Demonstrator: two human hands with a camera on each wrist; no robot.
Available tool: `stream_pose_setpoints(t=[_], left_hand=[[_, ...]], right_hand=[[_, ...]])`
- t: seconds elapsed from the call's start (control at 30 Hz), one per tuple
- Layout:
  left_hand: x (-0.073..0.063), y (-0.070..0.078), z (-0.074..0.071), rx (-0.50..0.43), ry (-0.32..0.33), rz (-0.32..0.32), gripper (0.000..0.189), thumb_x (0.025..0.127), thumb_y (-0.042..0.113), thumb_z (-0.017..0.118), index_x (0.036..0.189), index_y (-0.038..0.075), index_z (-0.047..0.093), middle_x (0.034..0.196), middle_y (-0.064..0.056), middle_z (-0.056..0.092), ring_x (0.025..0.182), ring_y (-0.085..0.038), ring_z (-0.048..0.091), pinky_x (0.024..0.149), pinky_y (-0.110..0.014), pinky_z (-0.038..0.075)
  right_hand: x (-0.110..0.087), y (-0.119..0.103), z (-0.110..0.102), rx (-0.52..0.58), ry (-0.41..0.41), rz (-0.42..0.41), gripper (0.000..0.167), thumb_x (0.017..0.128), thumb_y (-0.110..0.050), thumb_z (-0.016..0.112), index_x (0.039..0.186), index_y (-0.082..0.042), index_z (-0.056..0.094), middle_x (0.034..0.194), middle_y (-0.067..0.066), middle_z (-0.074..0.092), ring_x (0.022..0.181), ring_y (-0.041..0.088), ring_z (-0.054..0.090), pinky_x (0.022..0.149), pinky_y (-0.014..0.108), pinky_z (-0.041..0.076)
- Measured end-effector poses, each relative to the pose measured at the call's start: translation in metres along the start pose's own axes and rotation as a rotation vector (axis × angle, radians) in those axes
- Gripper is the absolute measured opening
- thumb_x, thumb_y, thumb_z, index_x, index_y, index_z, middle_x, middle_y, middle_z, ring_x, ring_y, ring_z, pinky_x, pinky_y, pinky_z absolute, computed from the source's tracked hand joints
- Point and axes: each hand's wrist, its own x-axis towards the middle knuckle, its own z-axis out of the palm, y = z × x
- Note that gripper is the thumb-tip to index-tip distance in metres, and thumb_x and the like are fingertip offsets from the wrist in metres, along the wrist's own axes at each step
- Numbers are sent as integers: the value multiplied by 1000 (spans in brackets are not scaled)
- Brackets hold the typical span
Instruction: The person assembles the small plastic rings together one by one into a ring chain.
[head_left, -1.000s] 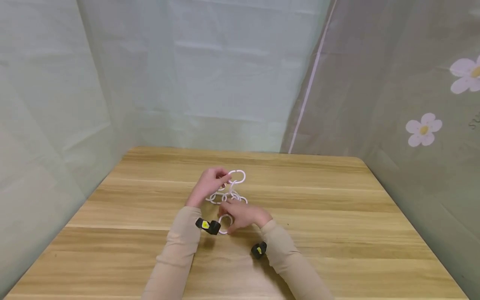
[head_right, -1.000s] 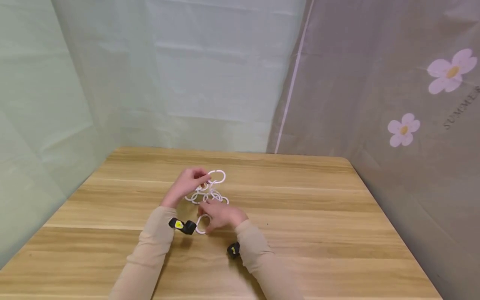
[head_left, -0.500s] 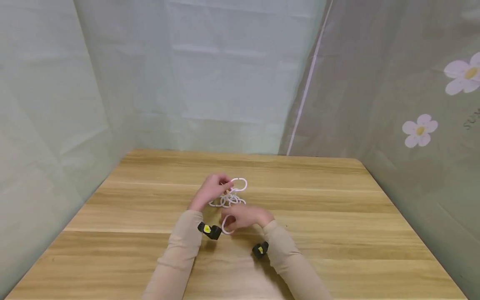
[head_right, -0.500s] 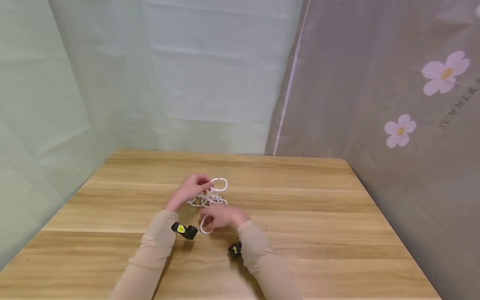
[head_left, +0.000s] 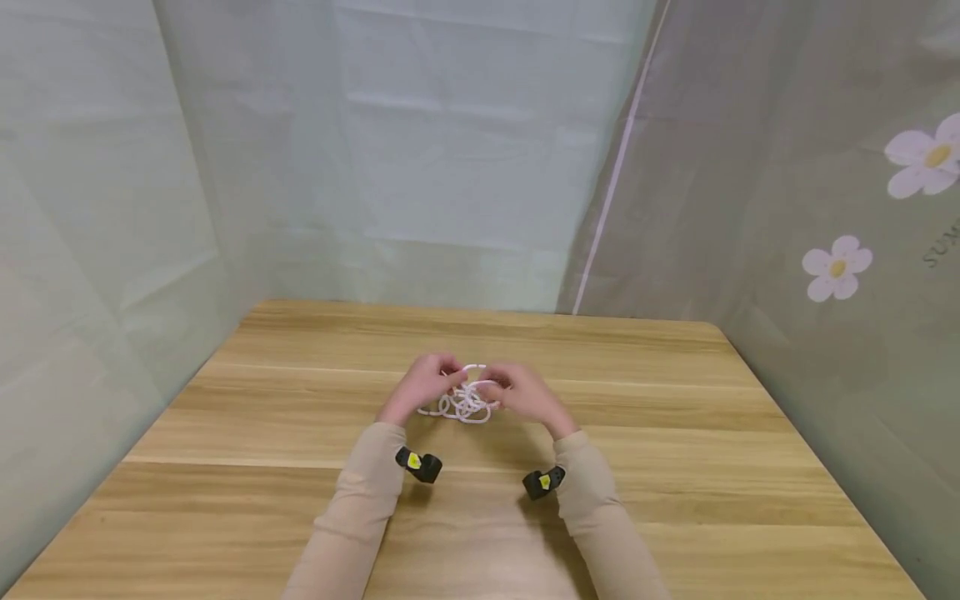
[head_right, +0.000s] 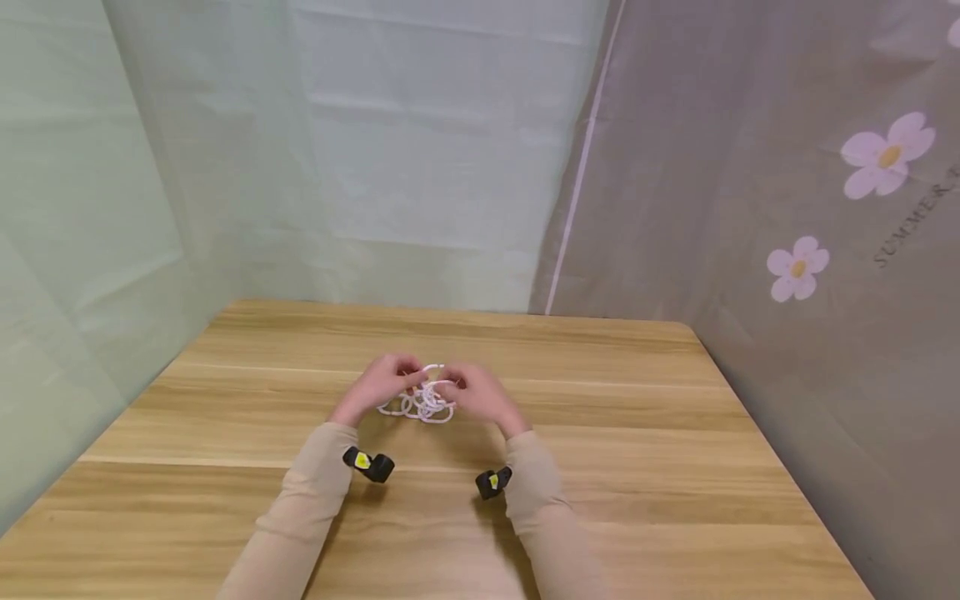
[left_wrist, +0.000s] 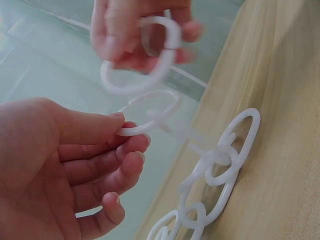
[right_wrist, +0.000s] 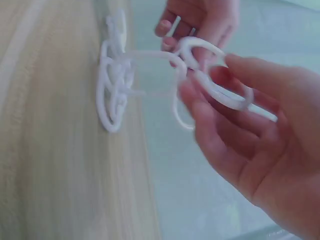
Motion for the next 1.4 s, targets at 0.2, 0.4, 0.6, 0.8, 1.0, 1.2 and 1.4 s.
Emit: stream_pose_setpoints(t=[0.2,0.4,0.6,0.8,1.0,1.2,1.4], left_hand=[[1,1,0,1,-11,-10,18,94,14,61,94,-3,67,90,-20,68,77,-31,65,60,-22,47],[1,2,2,-4,-48,19,15,93,11,61,95,-2,67,90,-17,68,80,-35,66,62,-22,49],[1,1,3,22,-69,71,15,93,12,62,94,-2,68,90,-16,69,79,-33,66,64,-23,50],[1,1,5,36,-75,90,15,93,13,63,94,-1,69,89,-13,69,78,-28,67,65,-22,50],[0,2,4,45,-64,100,14,92,13,63,91,1,69,87,-12,68,76,-26,65,64,-22,50],[-2,4,4,54,-65,107,12,92,13,64,90,3,69,86,-11,68,73,-20,63,64,-22,48],[-1,5,3,56,-81,138,13,92,12,64,92,0,69,86,-12,69,73,-18,63,64,-22,49]], right_hand=[[3,1,-5,10,272,91,13,91,-17,66,93,-6,71,81,8,66,70,9,52,62,22,42],[2,1,-7,46,351,188,14,90,-16,68,94,-3,72,80,8,63,71,12,49,63,24,40],[2,6,-10,103,368,238,15,89,-15,67,96,-2,71,85,12,69,71,11,53,64,23,43],[3,6,-11,104,362,267,13,89,-12,66,94,-1,70,77,10,66,65,9,51,59,22,42],[2,5,-11,132,321,283,14,89,-11,65,96,0,69,70,7,62,61,8,48,56,21,40],[1,6,-12,151,277,292,16,88,-8,64,102,0,69,66,-1,54,60,9,45,53,21,36],[2,7,-10,119,247,276,18,86,-8,65,102,0,69,66,-2,53,59,9,44,52,21,34]])
